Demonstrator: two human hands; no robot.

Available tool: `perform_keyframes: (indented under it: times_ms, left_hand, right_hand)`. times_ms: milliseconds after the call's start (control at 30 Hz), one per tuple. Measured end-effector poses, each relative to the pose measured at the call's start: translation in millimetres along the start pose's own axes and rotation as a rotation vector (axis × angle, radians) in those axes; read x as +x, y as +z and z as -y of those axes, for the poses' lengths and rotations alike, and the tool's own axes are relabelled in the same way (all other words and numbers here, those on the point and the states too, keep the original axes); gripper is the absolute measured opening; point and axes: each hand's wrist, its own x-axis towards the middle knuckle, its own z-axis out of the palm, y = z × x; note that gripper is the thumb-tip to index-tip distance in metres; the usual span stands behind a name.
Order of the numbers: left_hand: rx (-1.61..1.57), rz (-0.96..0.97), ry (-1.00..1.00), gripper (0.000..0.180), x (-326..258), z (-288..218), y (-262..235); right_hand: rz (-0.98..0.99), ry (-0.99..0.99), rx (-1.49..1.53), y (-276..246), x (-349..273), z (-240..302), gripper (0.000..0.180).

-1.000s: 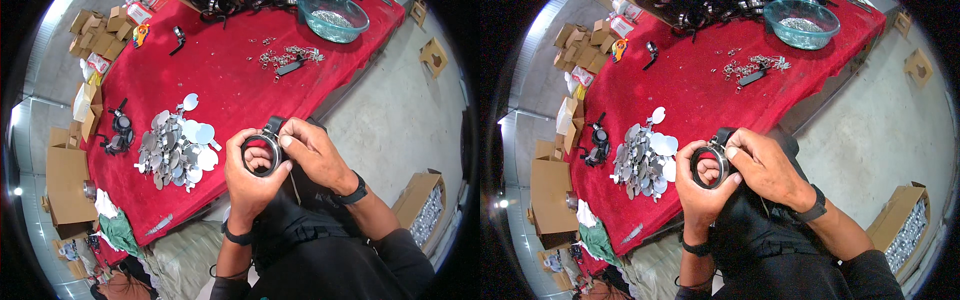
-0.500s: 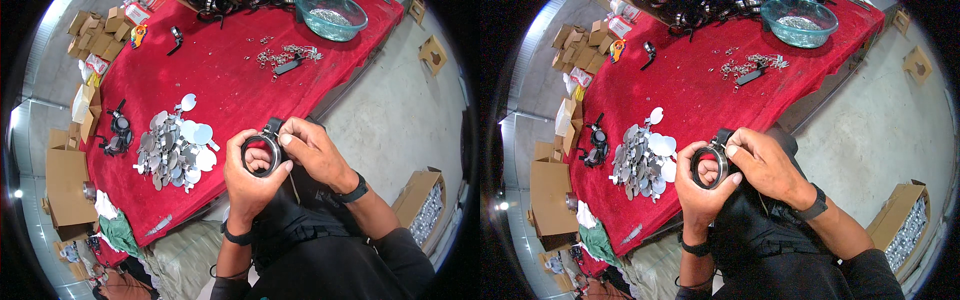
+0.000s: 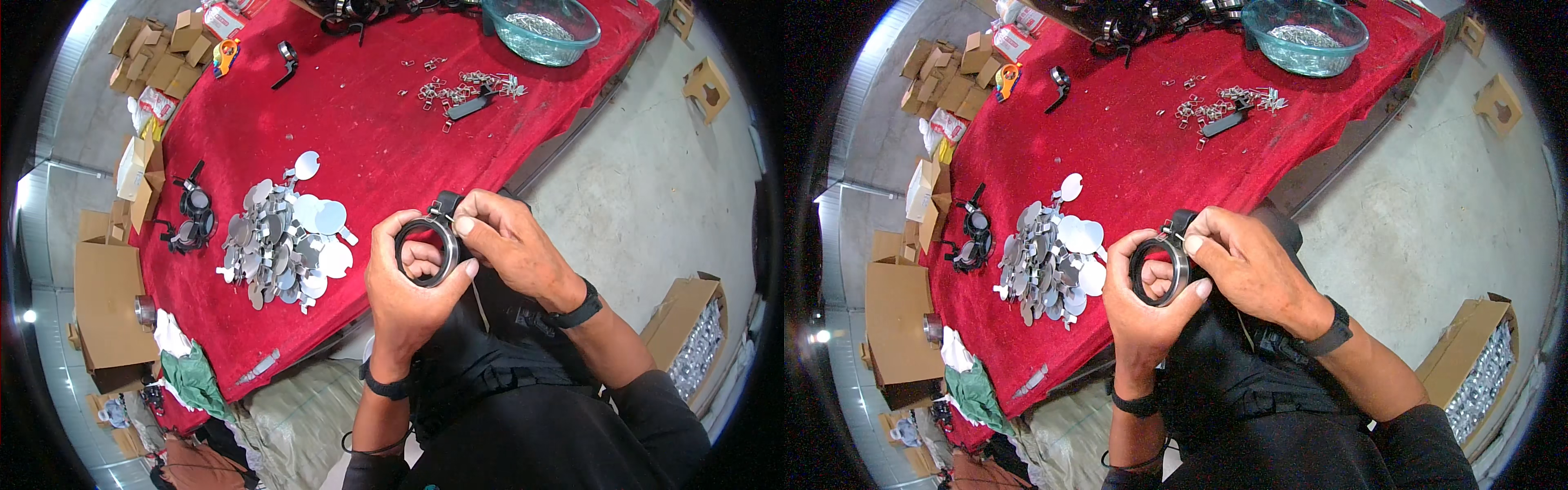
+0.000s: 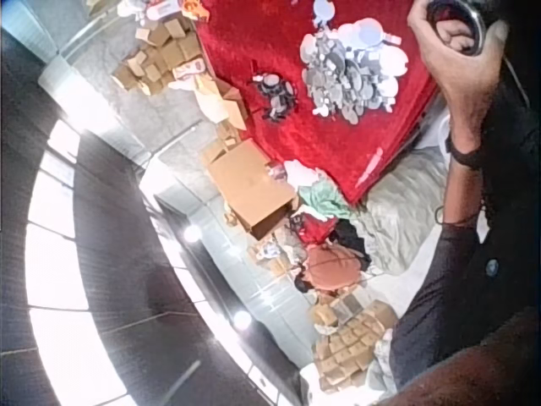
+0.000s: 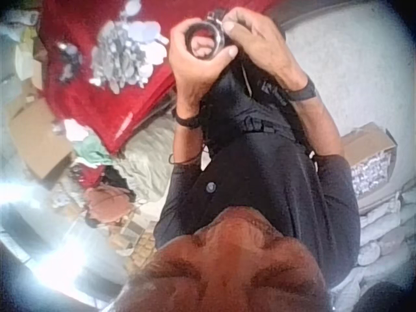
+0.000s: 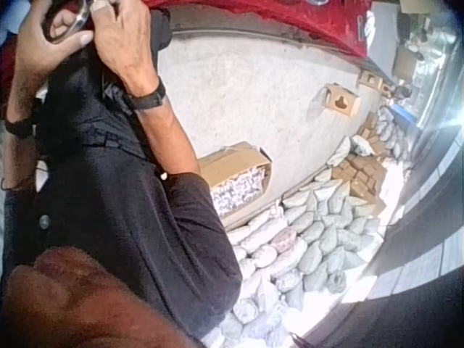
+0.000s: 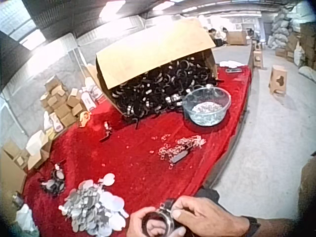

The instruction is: Assembling circular metal components into black plastic housings at a factory workbench.

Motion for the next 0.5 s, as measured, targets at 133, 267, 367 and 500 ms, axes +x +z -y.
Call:
perform_keyframes:
  times_ms: [133,267,367,500]
  left_hand:
    - [-0.016,0.006,-0.014,0.078,0,2,0]
    - [0.059,-0.013,0.061,0.075,2,2,0]
    - [0.176,-0.035,0.168,0.072,4,5,1]
    - [0.373,-0.081,0.304,0.067,4,2,-1]
  right_hand:
    - [0.004,0.002,-0.007,-2,1,-3,0.023]
    - [-0.004,0.003,-0.019,-2,1,3,0.022]
    - [0.016,0.016,-0.062,-5,3,6,0.021]
    - [-0.063,-0.227,-0.412,-1,6,8,0.012]
